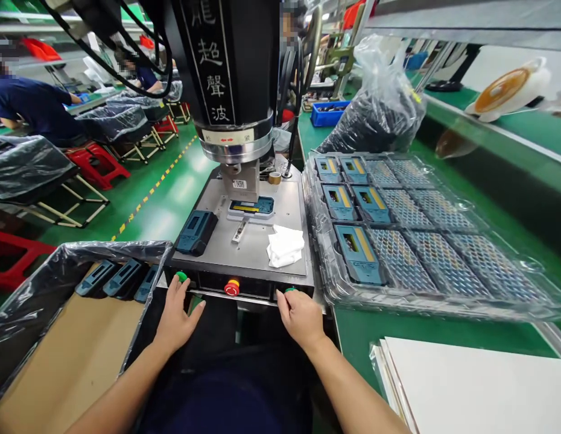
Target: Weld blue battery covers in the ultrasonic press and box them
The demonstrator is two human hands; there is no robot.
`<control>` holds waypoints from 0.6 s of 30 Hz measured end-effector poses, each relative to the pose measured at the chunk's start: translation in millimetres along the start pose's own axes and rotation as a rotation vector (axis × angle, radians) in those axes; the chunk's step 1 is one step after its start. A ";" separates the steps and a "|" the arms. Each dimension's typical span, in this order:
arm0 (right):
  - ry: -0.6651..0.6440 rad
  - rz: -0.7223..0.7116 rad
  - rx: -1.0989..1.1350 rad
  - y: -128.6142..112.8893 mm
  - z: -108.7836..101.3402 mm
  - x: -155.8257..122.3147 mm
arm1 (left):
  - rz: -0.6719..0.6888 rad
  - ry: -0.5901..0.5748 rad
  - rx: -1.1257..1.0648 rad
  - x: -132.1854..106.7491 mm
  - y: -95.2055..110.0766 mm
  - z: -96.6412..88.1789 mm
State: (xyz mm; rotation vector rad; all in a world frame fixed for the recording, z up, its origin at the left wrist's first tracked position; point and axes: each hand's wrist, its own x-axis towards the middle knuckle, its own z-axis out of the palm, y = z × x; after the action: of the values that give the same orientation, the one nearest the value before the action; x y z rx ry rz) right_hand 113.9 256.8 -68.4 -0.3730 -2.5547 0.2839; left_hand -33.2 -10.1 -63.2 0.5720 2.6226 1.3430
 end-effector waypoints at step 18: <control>0.113 -0.025 0.223 1.2 -4.6 0.4 | 0.071 -0.119 -0.027 -25.5 -5.9 42.9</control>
State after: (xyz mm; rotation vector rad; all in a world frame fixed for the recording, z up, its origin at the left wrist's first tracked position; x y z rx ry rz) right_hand 116.3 258.6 -64.7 -0.2646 -2.3845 0.5174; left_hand 1.2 8.9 -94.5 0.7239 2.5079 1.3193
